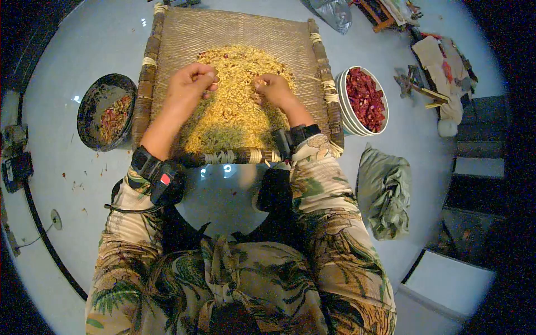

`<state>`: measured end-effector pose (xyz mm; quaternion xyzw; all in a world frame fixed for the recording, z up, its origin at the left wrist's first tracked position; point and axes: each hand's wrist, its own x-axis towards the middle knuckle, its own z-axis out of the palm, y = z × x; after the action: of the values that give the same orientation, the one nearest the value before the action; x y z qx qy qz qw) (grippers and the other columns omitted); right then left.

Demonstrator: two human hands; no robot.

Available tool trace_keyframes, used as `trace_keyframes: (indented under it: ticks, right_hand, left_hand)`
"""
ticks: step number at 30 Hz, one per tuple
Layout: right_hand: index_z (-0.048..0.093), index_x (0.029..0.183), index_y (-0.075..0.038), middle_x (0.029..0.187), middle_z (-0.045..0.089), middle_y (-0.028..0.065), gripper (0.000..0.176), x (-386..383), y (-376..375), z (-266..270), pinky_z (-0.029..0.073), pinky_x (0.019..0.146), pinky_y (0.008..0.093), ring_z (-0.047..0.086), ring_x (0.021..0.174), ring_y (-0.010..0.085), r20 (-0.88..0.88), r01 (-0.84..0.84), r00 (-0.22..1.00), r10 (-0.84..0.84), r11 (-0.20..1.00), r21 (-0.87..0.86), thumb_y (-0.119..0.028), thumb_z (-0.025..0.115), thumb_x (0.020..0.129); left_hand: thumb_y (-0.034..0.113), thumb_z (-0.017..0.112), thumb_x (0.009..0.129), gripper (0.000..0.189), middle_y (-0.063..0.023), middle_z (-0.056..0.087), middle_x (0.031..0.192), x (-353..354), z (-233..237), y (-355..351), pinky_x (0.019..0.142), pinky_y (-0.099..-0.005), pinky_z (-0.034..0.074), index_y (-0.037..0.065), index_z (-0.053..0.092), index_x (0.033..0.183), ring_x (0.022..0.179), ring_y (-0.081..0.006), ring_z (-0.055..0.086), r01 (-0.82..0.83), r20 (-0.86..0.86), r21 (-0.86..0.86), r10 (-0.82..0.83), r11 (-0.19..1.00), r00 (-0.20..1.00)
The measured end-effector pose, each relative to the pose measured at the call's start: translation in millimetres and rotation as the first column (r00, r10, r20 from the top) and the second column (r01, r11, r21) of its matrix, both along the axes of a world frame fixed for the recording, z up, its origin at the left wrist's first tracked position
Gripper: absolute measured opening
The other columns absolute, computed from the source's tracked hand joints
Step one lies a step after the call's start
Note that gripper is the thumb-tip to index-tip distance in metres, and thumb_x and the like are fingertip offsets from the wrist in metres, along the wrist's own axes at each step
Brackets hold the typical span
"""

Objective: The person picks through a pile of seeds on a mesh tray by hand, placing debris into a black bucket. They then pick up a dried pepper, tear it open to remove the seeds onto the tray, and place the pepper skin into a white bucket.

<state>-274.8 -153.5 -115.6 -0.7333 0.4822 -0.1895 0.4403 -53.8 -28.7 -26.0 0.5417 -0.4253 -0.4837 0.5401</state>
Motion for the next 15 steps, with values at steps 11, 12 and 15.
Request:
trace_keyframes:
  ticks: [11, 12, 15]
  right_hand:
    - [0.046, 0.118, 0.002, 0.114, 0.051, 0.0142, 0.033, 6.8, 12.2, 50.4, 0.054, 0.076, 0.0363, 0.06, 0.088, 0.0255, 0.474, -0.092, 0.867, -0.154, 0.885, 0.456, -0.011, 0.049, 0.088]
    - [0.046, 0.119, 0.001, 0.115, 0.05, 0.0146, 0.033, 5.8, 12.0, 52.3, 0.053, 0.077, 0.0367, 0.06, 0.089, 0.025, 0.49, -0.099, 0.859, -0.15, 0.89, 0.445, -0.011, 0.049, 0.088]
    - [0.051, 0.114, -0.001, 0.105, 0.057, 0.012, 0.031, 2.0, 13.1, 54.6, 0.053, 0.072, 0.0345, 0.061, 0.085, 0.0206, 0.465, -0.044, 0.877, -0.122, 0.943, 0.331, -0.015, 0.053, 0.087]
  left_hand:
    - [0.019, 0.055, 0.086, 0.018, -0.0026, 0.062, 0.083, 1.9, -7.7, -1.1, 0.058, -0.0235, 0.046, 0.005, 0.058, 0.096, 0.073, -0.0099, 0.057, 0.043, 0.057, 0.019, -0.044, 0.999, 0.997]
    - [0.019, 0.055, 0.086, 0.018, -0.0026, 0.061, 0.083, 2.0, -9.0, -2.1, 0.057, -0.0234, 0.046, 0.005, 0.058, 0.096, 0.073, -0.01, 0.057, 0.047, 0.046, 0.02, -0.048, 0.999, 0.998]
    - [0.019, 0.054, 0.086, 0.018, -0.0026, 0.061, 0.082, 1.5, -10.1, -2.8, 0.056, -0.0232, 0.046, 0.005, 0.058, 0.097, 0.071, -0.0105, 0.058, 0.035, 0.039, 0.019, -0.036, 0.999, 0.999]
